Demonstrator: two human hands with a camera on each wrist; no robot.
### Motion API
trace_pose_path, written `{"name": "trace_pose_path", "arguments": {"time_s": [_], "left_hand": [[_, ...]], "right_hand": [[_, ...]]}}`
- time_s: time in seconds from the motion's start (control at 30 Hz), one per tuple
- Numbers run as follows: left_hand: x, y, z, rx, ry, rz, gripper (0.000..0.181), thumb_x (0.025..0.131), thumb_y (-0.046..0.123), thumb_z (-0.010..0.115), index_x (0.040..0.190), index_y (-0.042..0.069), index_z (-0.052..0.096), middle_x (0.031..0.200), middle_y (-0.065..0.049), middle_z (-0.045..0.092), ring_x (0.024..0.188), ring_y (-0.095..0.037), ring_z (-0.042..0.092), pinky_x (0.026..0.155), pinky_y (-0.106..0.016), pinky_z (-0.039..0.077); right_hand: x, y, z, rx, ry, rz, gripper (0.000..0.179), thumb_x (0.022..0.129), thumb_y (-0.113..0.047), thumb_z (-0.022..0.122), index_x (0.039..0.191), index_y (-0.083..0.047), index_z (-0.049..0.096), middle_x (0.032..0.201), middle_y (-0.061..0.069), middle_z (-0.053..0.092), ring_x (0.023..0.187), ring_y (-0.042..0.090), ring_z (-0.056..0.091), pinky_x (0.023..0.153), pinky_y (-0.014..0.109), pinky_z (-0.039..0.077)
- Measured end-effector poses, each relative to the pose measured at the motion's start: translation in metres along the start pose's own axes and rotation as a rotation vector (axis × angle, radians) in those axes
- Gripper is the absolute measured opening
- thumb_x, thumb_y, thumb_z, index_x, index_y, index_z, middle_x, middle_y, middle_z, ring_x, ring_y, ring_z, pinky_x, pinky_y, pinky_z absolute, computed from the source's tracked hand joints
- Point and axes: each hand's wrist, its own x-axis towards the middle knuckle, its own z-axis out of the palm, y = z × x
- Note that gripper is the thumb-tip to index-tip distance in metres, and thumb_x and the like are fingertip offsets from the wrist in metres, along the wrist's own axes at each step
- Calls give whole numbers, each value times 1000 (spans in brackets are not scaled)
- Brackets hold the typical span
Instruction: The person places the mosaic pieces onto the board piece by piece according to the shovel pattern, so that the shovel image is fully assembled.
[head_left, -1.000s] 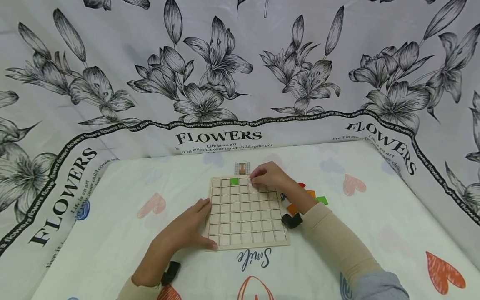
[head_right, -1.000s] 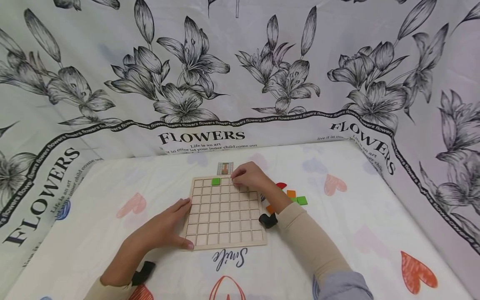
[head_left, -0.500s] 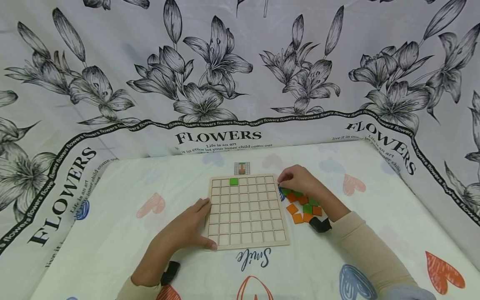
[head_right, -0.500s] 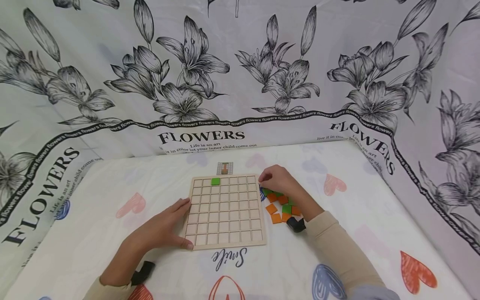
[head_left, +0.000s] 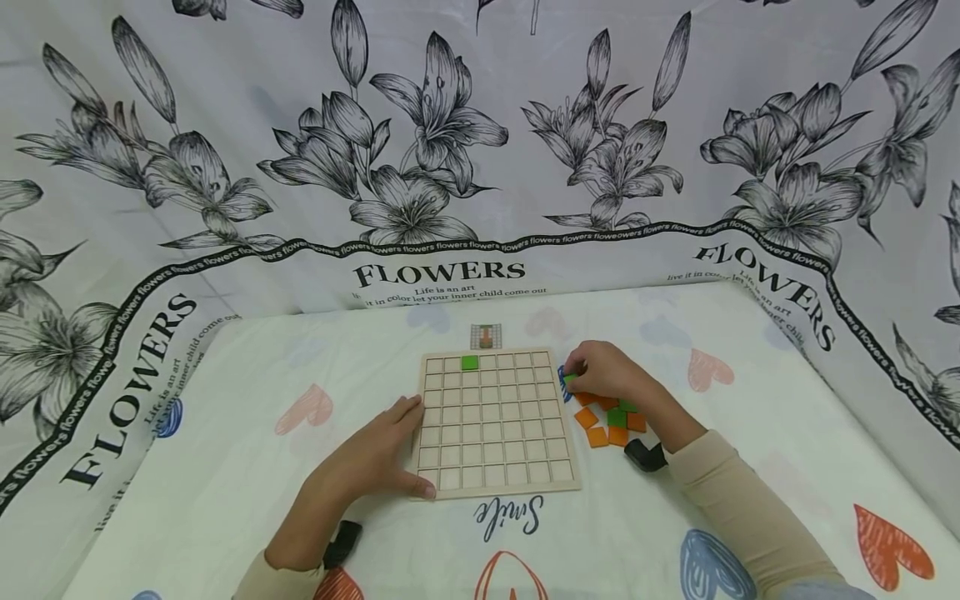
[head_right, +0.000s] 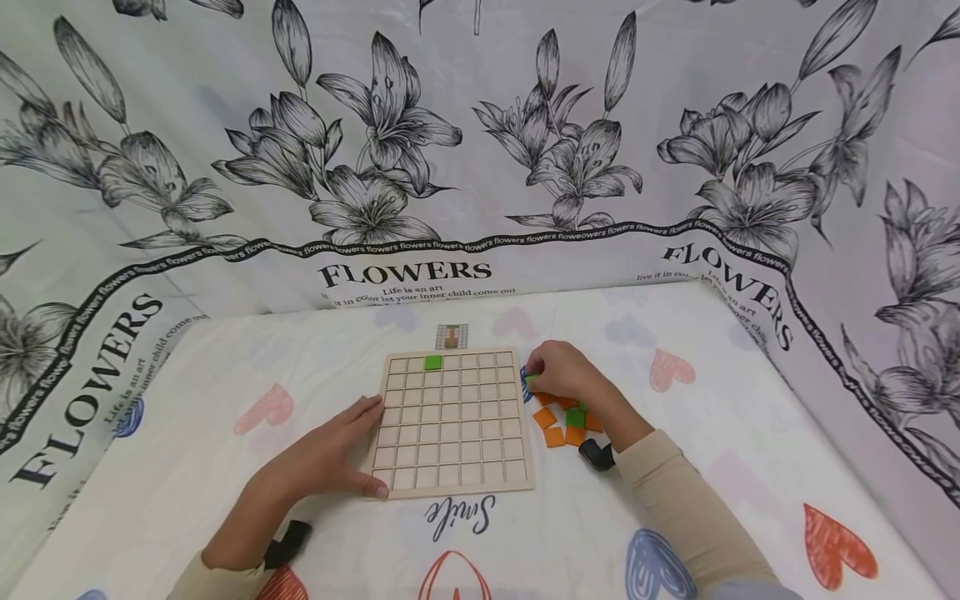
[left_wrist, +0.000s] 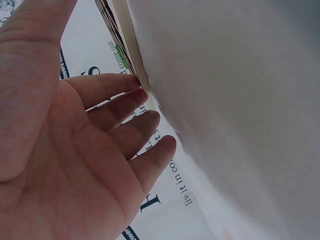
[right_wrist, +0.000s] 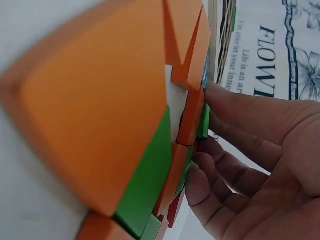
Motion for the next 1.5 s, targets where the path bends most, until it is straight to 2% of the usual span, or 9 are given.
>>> {"name": "trace_pose_path", "arguments": {"time_s": [0.27, 0.4, 0.57, 0.73, 0.9, 1.13, 1.5], "left_hand": [[0, 0, 0, -13, -7, -7, 124, 62, 59, 89, 153, -5, 34, 159, -20, 31, 146, -41, 26, 114, -52, 32], [-1, 1, 0, -16, -8, -11, 124, 62, 59, 89, 153, -5, 34, 159, -20, 30, 146, -40, 26, 114, -52, 32], [-1, 2, 1, -20, -12, -25, 124, 62, 59, 89, 154, -4, 34, 160, -19, 30, 147, -40, 25, 114, -52, 32], [-1, 3, 1, -17, -17, -37, 125, 61, 60, 89, 154, -4, 34, 160, -18, 30, 147, -39, 25, 114, -52, 31], [0, 3, 1, -14, -17, -38, 125, 61, 60, 89, 154, -4, 34, 160, -18, 30, 147, -39, 25, 115, -51, 31], [1, 1, 0, -17, -13, -25, 124, 62, 59, 89, 154, -4, 34, 160, -18, 29, 147, -39, 25, 114, -51, 31], [1, 1, 0, -9, 0, -21, 125, 61, 59, 90, 153, -4, 34, 160, -19, 30, 147, -40, 25, 114, -51, 32]], "right_hand": [[-1, -2, 4, -32, 22, 2, 8, 87, -7, 78, 93, -5, 74, 91, 4, 63, 83, 20, 59, 76, 38, 54], [0, -4, 4, -14, 17, 4, 4, 89, -4, 75, 93, -6, 75, 94, 4, 64, 85, 21, 58, 78, 39, 53], [-1, -4, 2, 16, 12, 31, 9, 92, -3, 71, 96, -8, 77, 99, 4, 69, 92, 23, 63, 81, 40, 55], [-1, -2, -1, 48, 34, 18, 14, 94, -2, 66, 99, -6, 79, 100, 6, 72, 89, 24, 66, 76, 38, 57], [2, -1, -3, 146, 53, 65, 16, 96, -2, 64, 104, -5, 77, 99, 8, 71, 84, 22, 67, 71, 35, 58], [7, 1, -5, 309, 53, 147, 19, 98, 1, 60, 111, 0, 74, 104, 14, 70, 83, 24, 68, 73, 36, 59], [18, 1, -7, 501, 78, 238, 17, 95, -5, 69, 110, 2, 72, 105, 16, 67, 86, 26, 72, 77, 37, 60]]}}
